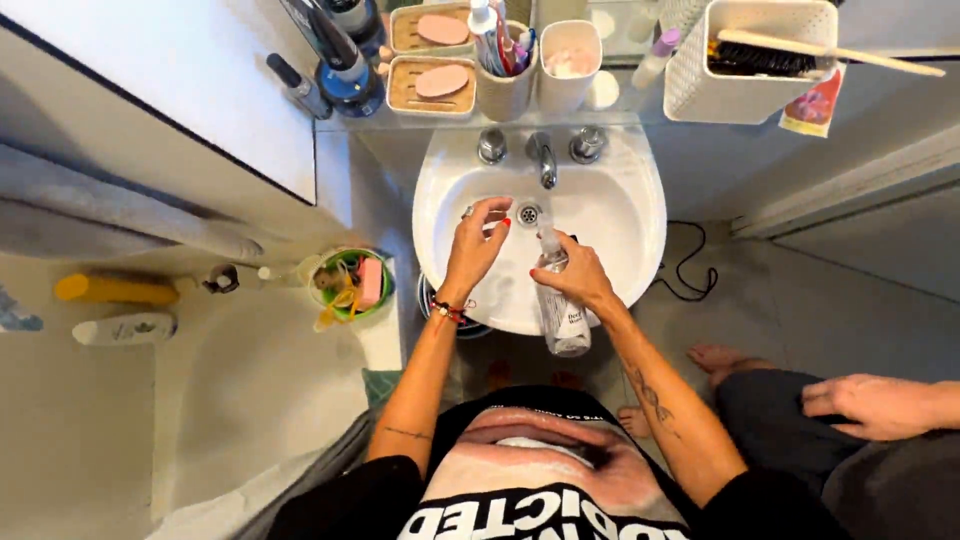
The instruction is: Cleaning and organizing items in a bathroom, including the toilet and sink areas.
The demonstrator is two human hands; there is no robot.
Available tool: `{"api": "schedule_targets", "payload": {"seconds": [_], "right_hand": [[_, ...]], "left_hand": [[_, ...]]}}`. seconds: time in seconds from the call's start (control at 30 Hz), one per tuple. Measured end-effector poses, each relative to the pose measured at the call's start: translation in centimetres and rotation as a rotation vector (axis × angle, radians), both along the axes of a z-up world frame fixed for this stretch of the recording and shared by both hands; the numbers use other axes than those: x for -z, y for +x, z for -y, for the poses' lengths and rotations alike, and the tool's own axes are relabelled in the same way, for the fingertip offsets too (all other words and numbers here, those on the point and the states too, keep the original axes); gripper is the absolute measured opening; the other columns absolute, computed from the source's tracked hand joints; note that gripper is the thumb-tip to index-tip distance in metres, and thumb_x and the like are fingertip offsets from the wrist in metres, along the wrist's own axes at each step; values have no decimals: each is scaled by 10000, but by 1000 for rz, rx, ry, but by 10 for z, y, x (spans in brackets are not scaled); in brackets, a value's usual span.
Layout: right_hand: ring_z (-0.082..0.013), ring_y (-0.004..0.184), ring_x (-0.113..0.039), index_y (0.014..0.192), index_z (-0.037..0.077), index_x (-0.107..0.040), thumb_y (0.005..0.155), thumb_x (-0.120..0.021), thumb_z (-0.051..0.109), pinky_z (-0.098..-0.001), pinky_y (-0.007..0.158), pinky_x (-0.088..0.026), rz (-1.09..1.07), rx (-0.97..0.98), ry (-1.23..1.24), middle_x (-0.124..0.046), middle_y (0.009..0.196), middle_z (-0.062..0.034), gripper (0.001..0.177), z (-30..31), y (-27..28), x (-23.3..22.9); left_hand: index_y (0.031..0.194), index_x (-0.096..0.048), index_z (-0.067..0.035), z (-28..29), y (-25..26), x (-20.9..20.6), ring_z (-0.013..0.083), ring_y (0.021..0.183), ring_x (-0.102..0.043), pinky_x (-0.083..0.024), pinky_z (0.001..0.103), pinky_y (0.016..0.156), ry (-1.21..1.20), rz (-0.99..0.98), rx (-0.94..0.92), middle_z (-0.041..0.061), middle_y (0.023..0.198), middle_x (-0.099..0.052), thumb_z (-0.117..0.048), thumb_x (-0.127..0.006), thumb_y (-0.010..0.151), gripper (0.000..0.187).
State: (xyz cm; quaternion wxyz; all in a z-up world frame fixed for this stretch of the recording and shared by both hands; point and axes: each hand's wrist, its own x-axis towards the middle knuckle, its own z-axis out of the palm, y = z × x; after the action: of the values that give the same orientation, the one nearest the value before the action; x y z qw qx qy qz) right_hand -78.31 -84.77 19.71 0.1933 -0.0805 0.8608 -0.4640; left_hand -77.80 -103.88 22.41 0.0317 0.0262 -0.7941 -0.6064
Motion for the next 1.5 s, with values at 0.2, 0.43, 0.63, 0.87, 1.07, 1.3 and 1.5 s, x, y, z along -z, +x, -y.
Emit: {"api": "schedule_targets", "payload": {"seconds": [0.2, 0.43, 0.63, 0.87, 1.07, 1.3, 1.5], "right_hand": [[-361, 950, -634, 1196, 198, -597, 577, -741, 412, -482, 855, -461, -24, 4, 25, -696, 910, -114, 671, -1, -9, -1], [-300, 891, -652, 1075, 200, -641, 575, -749, 372, -437, 808, -479, 1, 2, -24, -697, 862, -79, 539, -1, -12, 12], [-391, 976, -621, 1112, 91, -615, 576, -762, 336, -481, 825, -489, 78, -81, -57, -676, 959, -200, 607, -10, 8, 16], [-376, 958, -627, 1132, 128, -614, 589, -768, 346, -465, 846, -494, 185, 53, 58, -664, 965, -216, 605, -46, 19, 26], [-368, 1000, -618, 1149, 154, -608, 600, -772, 365, -460, 881, -478, 173, 139, 99, -664, 982, -215, 610, -59, 6, 18], [-363, 1087, -577, 1260, 186, -543, 605, -749, 412, -474, 940, -441, 183, 179, 110, -646, 1066, -203, 723, -49, -4, 14], [-404, 1036, -597, 1153, 114, -603, 580, -773, 342, -483, 911, -449, 109, 103, 61, -649, 1023, -242, 639, -23, -18, 32]], "left_hand": [[1177, -592, -68, 1, -7, 5, 336, 1056, -611, -527, 444, 854, 7, -3, -10, 156, 1119, -610, -54, -547, 848, 332], [1177, -598, -94, 6, -13, 19, 316, 1064, -608, -525, 423, 855, 0, 26, -18, 133, 1124, -609, -74, -551, 848, 333], [1182, -591, -94, 12, -12, 32, 330, 1055, -608, -527, 429, 848, -12, 45, -22, 147, 1125, -607, -87, -558, 858, 327], [1181, -590, -116, 12, -9, 42, 330, 1071, -600, -519, 438, 864, -7, 102, -17, 142, 1132, -605, -91, -550, 855, 329], [1179, -589, -104, 9, -12, 41, 347, 1076, -595, -515, 447, 867, -5, 115, -9, 161, 1138, -608, -94, -548, 858, 324], [1175, -591, -111, 8, -9, 43, 341, 1075, -596, -517, 442, 867, -5, 130, -12, 154, 1135, -608, -87, -544, 851, 329], [1177, -592, -116, 9, -11, 51, 341, 1064, -601, -523, 432, 857, -4, 135, -12, 153, 1130, -609, -77, -546, 847, 336]]}}
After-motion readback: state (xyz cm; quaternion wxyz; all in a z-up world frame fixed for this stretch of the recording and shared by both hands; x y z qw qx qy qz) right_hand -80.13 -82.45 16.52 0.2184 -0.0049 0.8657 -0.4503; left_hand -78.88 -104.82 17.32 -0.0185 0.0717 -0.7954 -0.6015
